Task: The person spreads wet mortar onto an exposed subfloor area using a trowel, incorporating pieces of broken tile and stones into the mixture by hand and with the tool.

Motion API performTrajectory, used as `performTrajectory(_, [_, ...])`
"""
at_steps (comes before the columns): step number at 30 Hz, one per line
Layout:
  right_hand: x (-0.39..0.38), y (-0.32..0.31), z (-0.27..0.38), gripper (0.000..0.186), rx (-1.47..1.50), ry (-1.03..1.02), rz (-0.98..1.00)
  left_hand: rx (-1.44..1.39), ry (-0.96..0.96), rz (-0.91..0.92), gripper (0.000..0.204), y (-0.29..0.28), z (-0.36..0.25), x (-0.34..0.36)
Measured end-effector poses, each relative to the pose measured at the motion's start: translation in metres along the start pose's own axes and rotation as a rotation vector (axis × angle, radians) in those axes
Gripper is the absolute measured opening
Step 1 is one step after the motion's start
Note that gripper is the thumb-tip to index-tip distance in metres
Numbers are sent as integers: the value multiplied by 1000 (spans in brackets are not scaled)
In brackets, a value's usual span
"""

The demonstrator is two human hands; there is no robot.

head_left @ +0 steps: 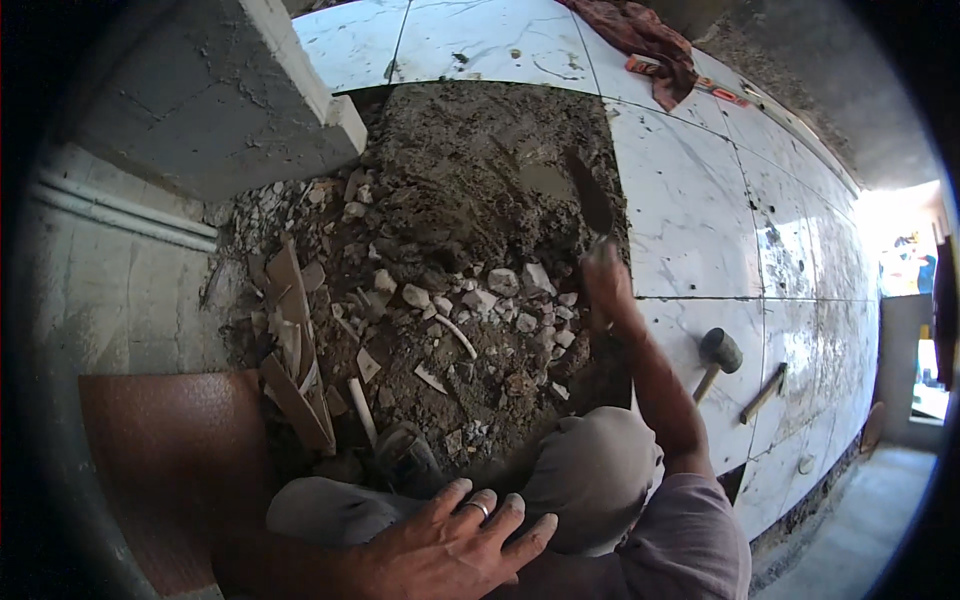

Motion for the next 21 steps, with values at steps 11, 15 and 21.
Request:
performTrajectory(11, [12,92,85,24,-468,-148,316,30,32,55,61,1,-2,24])
performTrajectory(15, [-2,92,135,20,-756,-632,178,-8,22,70,60,-2,-3,19])
performTrajectory(21, [24,-25,-32,30,-193,251,-23,-99,-102,-13,59,-2,0,5])
Point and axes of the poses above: each hand's wrist, its own x-axis towards the middle knuckle, its own y-axis out of the palm, z = x × y, the point moved 7 cm from there along x, towards the middle knuckle, and after that the axes turned 10 degrees about z, right-handed, at the moved point
